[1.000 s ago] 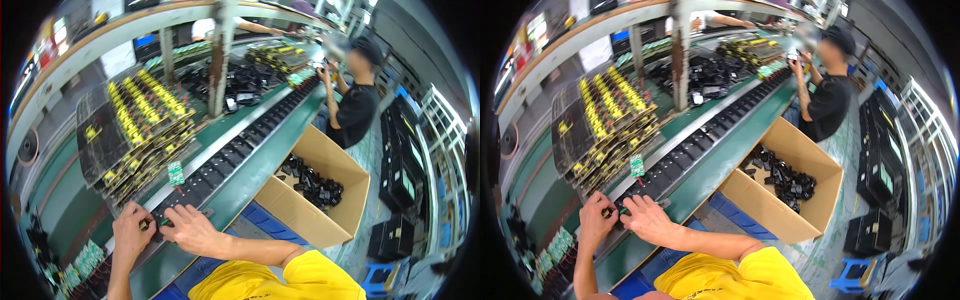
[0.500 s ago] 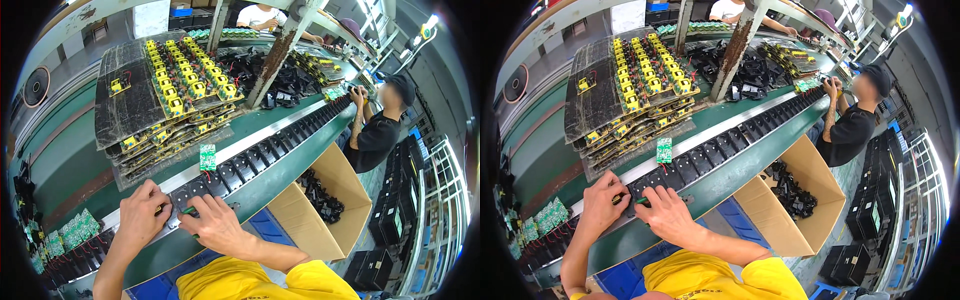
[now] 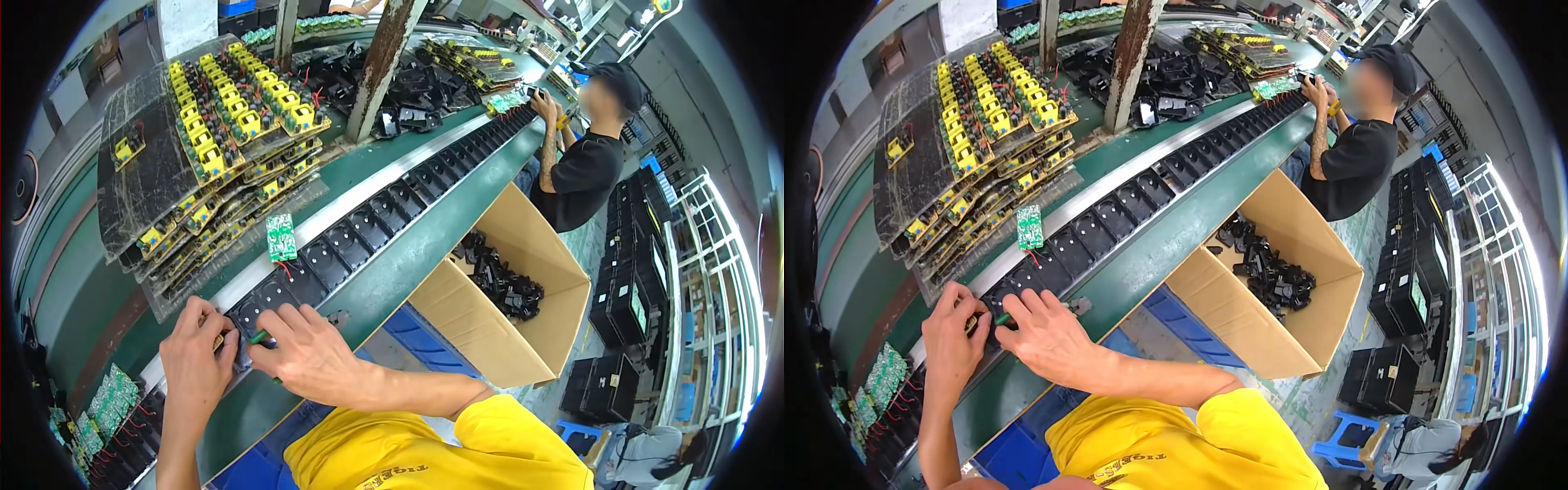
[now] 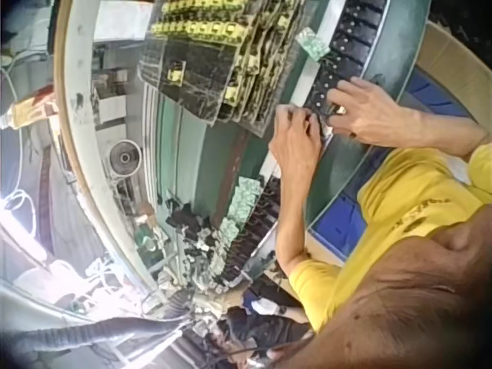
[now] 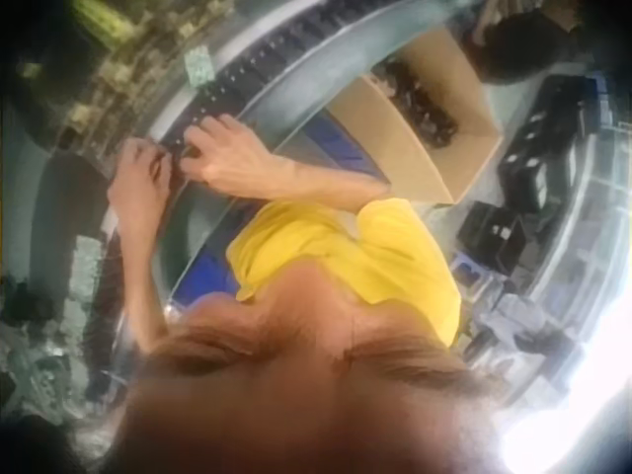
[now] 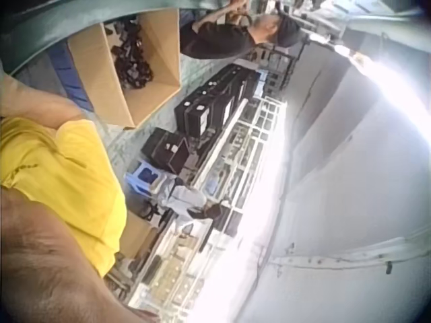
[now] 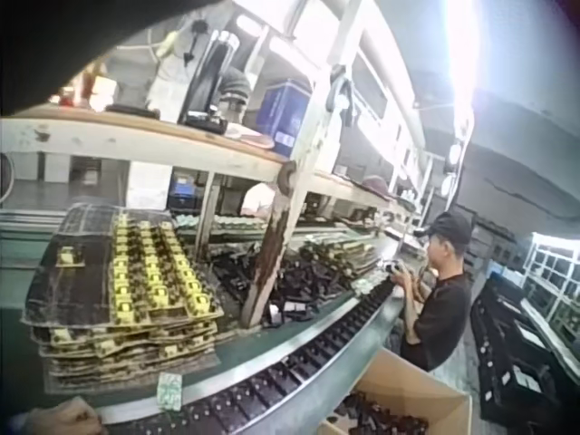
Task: Assembling electronic components and wiring onto printed circuit boards at a manual assembly station.
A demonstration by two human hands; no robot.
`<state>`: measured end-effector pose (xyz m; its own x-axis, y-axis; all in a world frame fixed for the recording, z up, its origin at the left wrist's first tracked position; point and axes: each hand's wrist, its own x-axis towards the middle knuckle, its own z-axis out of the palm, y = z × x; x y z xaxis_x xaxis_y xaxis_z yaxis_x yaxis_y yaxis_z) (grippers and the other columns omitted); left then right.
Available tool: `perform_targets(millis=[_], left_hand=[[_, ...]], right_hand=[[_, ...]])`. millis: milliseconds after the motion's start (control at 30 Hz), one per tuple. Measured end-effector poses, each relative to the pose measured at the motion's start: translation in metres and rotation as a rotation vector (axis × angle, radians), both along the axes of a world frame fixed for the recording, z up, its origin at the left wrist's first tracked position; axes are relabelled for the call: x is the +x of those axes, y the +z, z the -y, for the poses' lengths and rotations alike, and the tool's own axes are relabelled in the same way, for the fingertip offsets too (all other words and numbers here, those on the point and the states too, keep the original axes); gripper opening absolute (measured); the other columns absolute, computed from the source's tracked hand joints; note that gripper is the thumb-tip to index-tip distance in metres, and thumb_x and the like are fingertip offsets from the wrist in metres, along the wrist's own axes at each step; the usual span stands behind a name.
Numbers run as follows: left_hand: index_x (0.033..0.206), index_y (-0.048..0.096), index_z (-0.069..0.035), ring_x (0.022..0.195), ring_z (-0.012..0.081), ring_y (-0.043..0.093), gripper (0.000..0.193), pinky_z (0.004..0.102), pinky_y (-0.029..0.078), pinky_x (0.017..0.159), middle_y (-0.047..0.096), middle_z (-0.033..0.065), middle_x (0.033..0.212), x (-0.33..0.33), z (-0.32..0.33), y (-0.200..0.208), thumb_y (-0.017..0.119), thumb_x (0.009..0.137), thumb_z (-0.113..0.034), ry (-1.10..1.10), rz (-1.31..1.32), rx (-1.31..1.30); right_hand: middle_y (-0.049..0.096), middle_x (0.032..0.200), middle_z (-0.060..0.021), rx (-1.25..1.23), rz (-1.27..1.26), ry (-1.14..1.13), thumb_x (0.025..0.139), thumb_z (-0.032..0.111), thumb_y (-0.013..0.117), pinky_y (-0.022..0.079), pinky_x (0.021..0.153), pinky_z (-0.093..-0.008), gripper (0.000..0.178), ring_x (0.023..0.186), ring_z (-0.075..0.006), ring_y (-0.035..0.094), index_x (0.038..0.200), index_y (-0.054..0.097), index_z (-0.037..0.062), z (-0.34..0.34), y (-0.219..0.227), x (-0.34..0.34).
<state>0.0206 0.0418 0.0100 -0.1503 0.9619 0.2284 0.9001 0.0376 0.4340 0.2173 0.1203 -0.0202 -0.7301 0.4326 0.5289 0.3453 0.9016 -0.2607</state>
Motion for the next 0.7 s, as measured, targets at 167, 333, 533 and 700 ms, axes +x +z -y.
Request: perform_targets(millis=[167,333,533,700], left_hand=[[0.092,0.073,-0.005,0.088,0.0248,0.064,0.009,0.0380,0.050,0.071,0.061,0.0042,0.108,-0.001,0.003,-0.002,0.082,0.089,-0.003,-0.005,-0.047,0.037],[0.091,0.073,-0.005,0.089,0.0245,0.065,0.010,0.0382,0.050,0.070,0.061,0.0036,0.108,-0.004,-0.001,0.001,0.082,0.089,-0.003,-0.015,-0.014,0.020],[0.091,0.075,-0.007,0.091,0.0249,0.065,0.009,0.0383,0.051,0.070,0.062,0.0038,0.108,-0.013,0.006,-0.011,0.083,0.088,-0.004,-0.009,-0.127,0.051],[0.094,0.077,-0.009,0.092,0.0273,0.067,0.006,0.0394,0.054,0.070,0.062,0.0056,0.109,-0.013,0.018,-0.003,0.082,0.091,-0.010,-0.042,-0.190,0.053]], right_hand=[[0.058,0.113,-0.0109,0.003,-0.017,-0.002,0.085,0.017,0.080,0.046,0.079,-0.0389,0.012,0.089,-0.0278,0.054,0.091,0.069,0.0139,0.002,-0.002,-0.002],[0.058,0.114,-0.0111,-0.003,-0.025,-0.007,0.086,0.016,0.080,0.046,0.079,-0.0391,0.011,0.090,-0.0280,0.054,0.089,0.070,0.0136,0.003,-0.001,-0.001],[0.057,0.114,-0.0114,0.002,-0.017,-0.023,0.087,0.017,0.081,0.046,0.080,-0.0391,0.013,0.090,-0.0274,0.054,0.098,0.074,0.0141,0.006,-0.001,-0.001],[0.060,0.118,-0.0112,-0.143,0.004,0.033,0.094,0.029,0.085,0.052,0.086,-0.0400,0.054,0.097,-0.0276,0.058,0.144,0.070,0.0160,0.013,0.028,0.002]])
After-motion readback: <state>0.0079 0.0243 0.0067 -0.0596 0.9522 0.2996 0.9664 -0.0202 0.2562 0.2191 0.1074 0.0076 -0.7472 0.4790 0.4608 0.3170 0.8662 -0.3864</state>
